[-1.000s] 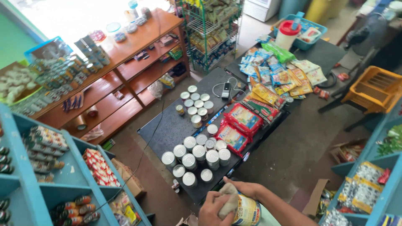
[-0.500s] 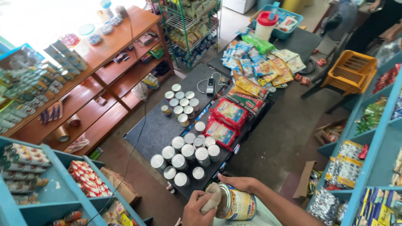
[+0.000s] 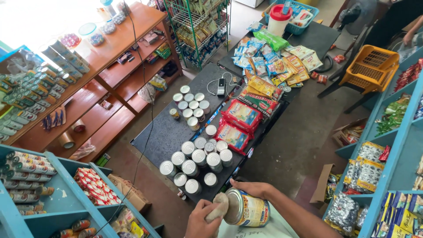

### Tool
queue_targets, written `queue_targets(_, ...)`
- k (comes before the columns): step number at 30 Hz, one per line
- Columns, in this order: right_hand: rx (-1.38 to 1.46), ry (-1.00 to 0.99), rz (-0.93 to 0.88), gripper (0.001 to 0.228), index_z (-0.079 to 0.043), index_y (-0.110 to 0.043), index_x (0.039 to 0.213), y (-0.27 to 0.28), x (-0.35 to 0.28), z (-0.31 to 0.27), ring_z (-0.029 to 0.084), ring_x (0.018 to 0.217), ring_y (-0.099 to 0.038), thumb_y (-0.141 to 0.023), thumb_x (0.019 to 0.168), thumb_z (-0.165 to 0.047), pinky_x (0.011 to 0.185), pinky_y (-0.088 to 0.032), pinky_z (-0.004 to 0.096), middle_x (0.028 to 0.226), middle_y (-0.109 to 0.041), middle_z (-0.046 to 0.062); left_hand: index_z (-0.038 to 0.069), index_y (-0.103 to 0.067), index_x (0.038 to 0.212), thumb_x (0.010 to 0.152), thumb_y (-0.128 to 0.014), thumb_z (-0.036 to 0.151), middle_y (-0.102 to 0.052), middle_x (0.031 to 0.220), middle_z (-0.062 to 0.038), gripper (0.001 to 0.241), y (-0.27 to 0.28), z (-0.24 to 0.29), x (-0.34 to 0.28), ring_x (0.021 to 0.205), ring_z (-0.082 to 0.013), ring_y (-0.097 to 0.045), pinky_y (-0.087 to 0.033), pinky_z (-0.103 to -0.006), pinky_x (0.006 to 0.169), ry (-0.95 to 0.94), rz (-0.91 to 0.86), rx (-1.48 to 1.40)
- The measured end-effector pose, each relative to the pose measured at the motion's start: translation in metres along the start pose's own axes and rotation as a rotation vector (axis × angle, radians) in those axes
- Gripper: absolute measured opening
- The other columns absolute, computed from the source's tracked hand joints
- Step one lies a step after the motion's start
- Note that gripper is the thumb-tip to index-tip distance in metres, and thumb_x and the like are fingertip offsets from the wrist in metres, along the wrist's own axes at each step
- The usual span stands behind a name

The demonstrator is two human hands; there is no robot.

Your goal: Cleaning and wiping dust off canned goods in a grocery store setting.

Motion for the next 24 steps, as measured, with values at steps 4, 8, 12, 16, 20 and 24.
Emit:
queue_targets(4, -0.037, 0.048, -0.120, 0.081, -0.004, -0.066, 0.134, -0.007, 0.000, -0.008, 0.014, 0.103, -0.069, -0.035, 0.094, -0.068, 0.089, -0.059, 0.030, 0.132, -0.072, 0.007, 0.016, -0.085, 0.103, 0.067, -0.081, 0.015, -0.070, 0.100, -0.002, 0.037, -0.011, 0.057, 0.006, 0.078, -0.0190, -0.071, -0.060, -0.0285, 0.072, 0.032, 0.163, -0.050)
queue_targets(8, 0.025, -0.016, -0.015, 0.077, 0.001, -0.073, 0.118, 0.009, 0.002, 0.000, 0.019, 0.097, -0.071, -0.041, 0.094, -0.065, 0.088, -0.060, 0.033, 0.120, -0.075, 0.013, 0.014, -0.082, 0.106, 0.073, -0.084, 0.018, -0.059, 0.099, -0.005, 0.033, -0.040, 0.041, 0.003, 0.090, -0.0237, -0.066, -0.054, -0.0328, 0.081, -0.199, -0.039, -0.172)
queue_targets(12, 0.077, -0.012, -0.042, 0.078, 0.007, -0.071, 0.122, 0.014, 0.004, 0.003, 0.022, 0.097, -0.073, -0.043, 0.095, -0.061, 0.087, -0.062, 0.035, 0.119, -0.077, 0.018, 0.008, -0.081, 0.111, 0.088, -0.076, 0.004, -0.059, 0.098, -0.005, 0.024, -0.058, -0.017, 0.002, 0.094, -0.0213, -0.063, -0.051, -0.0296, 0.087, -0.314, -0.156, -0.250)
queue_targets(16, 0.032, -0.058, 0.010, 0.078, 0.001, -0.072, 0.129, 0.024, 0.008, 0.007, 0.020, 0.101, -0.073, -0.045, 0.093, -0.062, 0.093, -0.059, 0.033, 0.124, -0.077, 0.014, 0.016, -0.084, 0.109, 0.074, -0.086, 0.021, -0.061, 0.095, -0.002, 0.035, -0.042, -0.041, 0.010, 0.086, -0.0177, -0.066, -0.055, -0.0265, 0.081, -0.132, -0.045, -0.115)
queue_targets(20, 0.164, -0.089, -0.043, 0.077, 0.002, -0.070, 0.134, 0.029, 0.015, 0.015, 0.023, 0.093, -0.074, -0.046, 0.094, -0.060, 0.082, -0.061, 0.034, 0.122, -0.078, 0.018, 0.012, -0.083, 0.111, 0.072, -0.085, 0.021, -0.063, 0.098, -0.004, 0.040, -0.058, -0.035, 0.024, 0.086, -0.0180, -0.066, -0.054, -0.0265, 0.079, -0.075, 0.016, -0.257)
queue_targets(24, 0.143, -0.104, 0.034, 0.074, 0.003, -0.076, 0.111, 0.045, 0.024, 0.028, 0.023, 0.085, -0.072, -0.047, 0.093, -0.063, 0.075, -0.060, 0.035, 0.108, -0.078, 0.017, 0.010, -0.078, 0.115, 0.072, -0.086, 0.019, -0.060, 0.115, -0.011, 0.045, -0.081, 0.001, 0.024, 0.094, -0.0259, -0.067, -0.055, -0.0337, 0.085, -0.178, 0.090, -0.252)
Point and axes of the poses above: each hand's wrist, its own x-axis towards the middle knuckle, its own y-axis out of the back of the hand, z = x × y, the point moved 4 cm from there along x, towards the middle knuckle
